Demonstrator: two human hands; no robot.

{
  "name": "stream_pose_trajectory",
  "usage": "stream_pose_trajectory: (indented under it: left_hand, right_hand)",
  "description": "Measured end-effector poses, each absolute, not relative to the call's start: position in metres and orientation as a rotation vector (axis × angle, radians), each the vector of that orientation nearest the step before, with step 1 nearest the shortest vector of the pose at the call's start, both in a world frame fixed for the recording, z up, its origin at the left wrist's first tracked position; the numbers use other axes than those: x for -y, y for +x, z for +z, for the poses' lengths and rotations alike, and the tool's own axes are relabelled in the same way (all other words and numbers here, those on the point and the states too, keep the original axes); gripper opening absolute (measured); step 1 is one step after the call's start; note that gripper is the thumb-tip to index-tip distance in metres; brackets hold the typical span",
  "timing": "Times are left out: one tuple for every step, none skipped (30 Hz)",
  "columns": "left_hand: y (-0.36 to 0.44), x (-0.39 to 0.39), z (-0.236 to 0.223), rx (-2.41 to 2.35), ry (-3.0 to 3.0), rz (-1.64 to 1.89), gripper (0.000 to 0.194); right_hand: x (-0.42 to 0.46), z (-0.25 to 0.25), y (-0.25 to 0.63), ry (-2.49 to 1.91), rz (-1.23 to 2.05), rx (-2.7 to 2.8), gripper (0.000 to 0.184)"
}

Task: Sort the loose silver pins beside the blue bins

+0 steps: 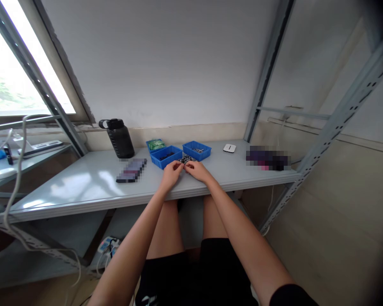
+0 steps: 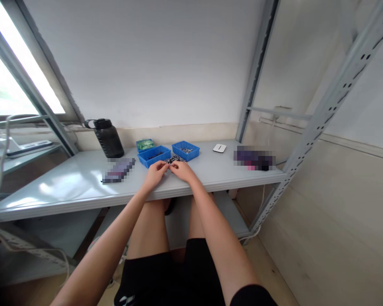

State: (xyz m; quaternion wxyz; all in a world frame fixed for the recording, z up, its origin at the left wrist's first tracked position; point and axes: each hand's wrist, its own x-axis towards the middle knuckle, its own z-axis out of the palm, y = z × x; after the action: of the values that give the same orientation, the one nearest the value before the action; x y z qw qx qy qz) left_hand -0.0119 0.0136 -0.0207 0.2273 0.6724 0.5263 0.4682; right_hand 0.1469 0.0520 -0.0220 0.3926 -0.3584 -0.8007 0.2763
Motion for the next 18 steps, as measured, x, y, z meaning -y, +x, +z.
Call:
stream_pose_trajectory:
  left_hand:
    - [-0.0121,-0.0139,-0.0212,-1.447,1.848,1.299,0.024]
    - [-0.0124,-0.0144,-0.0218,-1.446,1.843,1.305,0.024]
    - [-0.0126,-0.0149,-0.0224,-1.446,1.838,1.308,0.024]
    - [-0.0128,-0.0154,-0.0229,-1.448,1.834,1.307,0.024]
    - [-0.0129,-0.0157,-0.0232,-1.453,1.832,1.303,0.024]
    - [-0.0129,-0.0157,-0.0232,-1.458,1.832,1.295,0.024]
    - [-0.0128,-0.0155,-0.0229,-1.463,1.835,1.285,0.024]
    - [-0.0125,-0.015,-0.0223,-1.468,1.84,1.273,0.024]
    - [-0.0121,-0.0143,-0.0214,-1.471,1.844,1.261,0.023]
    - [-0.0116,-0.0134,-0.0202,-1.472,1.848,1.251,0.023]
    - [-0.011,-0.0124,-0.019,-1.472,1.85,1.244,0.022]
    - [-0.0105,-0.0115,-0.0178,-1.471,1.85,1.242,0.022]
    - [-0.01,-0.0108,-0.0167,-1.469,1.85,1.243,0.021]
    - [-0.0096,-0.0102,-0.0158,-1.465,1.848,1.246,0.021]
    - [-0.0094,-0.0099,-0.0151,-1.46,1.845,1.251,0.02]
    - [-0.0094,-0.0098,-0.0147,-1.453,1.841,1.257,0.02]
    - [-0.0095,-0.0099,-0.0146,-1.445,1.838,1.263,0.02]
    - [-0.0098,-0.0102,-0.0147,-1.435,1.835,1.271,0.02]
  right_hand:
    - [-0.0523,-0.0225,0.1468,-0.907,0.71,2.031,0.019]
    - [-0.0527,-0.023,0.1467,-0.904,0.716,2.026,0.018]
    - [-0.0532,-0.0235,0.1466,-0.9,0.721,2.018,0.018]
    - [-0.0536,-0.0238,0.1465,-0.896,0.725,2.007,0.019]
    - [-0.054,-0.024,0.1464,-0.89,0.728,1.994,0.02]
    - [-0.0543,-0.0242,0.1464,-0.884,0.731,1.981,0.022]
    - [-0.0546,-0.0243,0.1463,-0.877,0.733,1.97,0.023]
    - [-0.0548,-0.0244,0.1463,-0.87,0.735,1.961,0.024]
    - [-0.055,-0.0245,0.1463,-0.862,0.737,1.955,0.026]
    - [-0.0551,-0.0246,0.1463,-0.854,0.738,1.953,0.027]
    - [-0.0552,-0.0247,0.1463,-0.847,0.74,1.955,0.027]
    - [-0.0552,-0.0247,0.1464,-0.841,0.741,1.96,0.027]
    - [-0.0551,-0.0246,0.1464,-0.836,0.743,1.967,0.027]
    - [-0.055,-0.0245,0.1465,-0.834,0.744,1.975,0.025]
    - [-0.0547,-0.0242,0.1466,-0.833,0.746,1.983,0.024]
    - [-0.0543,-0.0239,0.1468,-0.835,0.747,1.99,0.023]
    - [-0.0538,-0.0235,0.147,-0.838,0.748,1.995,0.022]
    - [-0.0534,-0.0231,0.1471,-0.841,0.751,1.999,0.02]
